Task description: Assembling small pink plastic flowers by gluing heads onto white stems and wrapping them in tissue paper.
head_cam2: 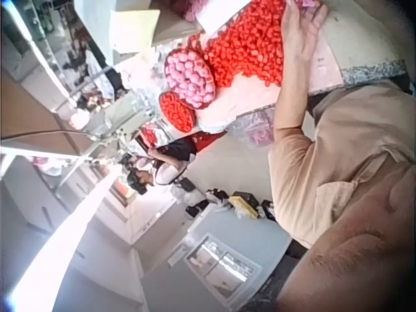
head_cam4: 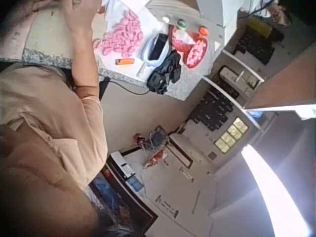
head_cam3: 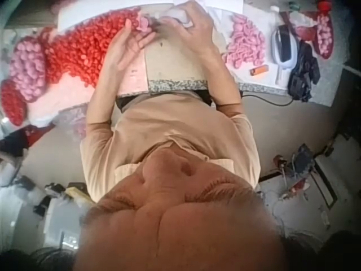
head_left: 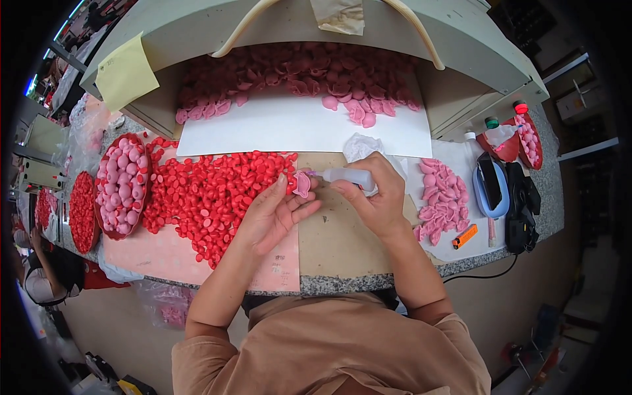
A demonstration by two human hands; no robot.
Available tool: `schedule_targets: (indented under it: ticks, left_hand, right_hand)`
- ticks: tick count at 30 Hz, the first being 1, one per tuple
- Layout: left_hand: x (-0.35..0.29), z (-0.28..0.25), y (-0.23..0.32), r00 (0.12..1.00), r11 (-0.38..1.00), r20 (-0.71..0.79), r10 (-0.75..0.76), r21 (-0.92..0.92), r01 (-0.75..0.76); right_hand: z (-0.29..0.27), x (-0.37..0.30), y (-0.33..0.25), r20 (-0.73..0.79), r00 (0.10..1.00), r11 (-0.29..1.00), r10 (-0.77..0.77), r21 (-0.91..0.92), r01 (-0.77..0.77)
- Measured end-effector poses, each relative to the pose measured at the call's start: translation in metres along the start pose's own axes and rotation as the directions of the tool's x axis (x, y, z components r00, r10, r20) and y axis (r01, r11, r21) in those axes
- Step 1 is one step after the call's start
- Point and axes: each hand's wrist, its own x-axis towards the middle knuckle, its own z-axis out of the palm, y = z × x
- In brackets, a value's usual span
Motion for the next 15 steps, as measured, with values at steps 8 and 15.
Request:
schedule_targets:
  ticks: [8,15]
  left_hand:
    - [-0.0004,-0.0021,0.0002,0.999,0.999,0.013,0.035,-0.010,-0.035]
    - [-0.0008,-0.0013,0.0000,0.997,0.997,-0.006,0.072,0.024,-0.072]
  right_hand:
    - [0.0007,0.0001,-0.0012,0.007,1.000,1.000,-0.016,-0.002,0.016]
    - [0.0003,-0.0005,-0.0019,0.007,1.000,1.000,-0.017,-0.004,0.017]
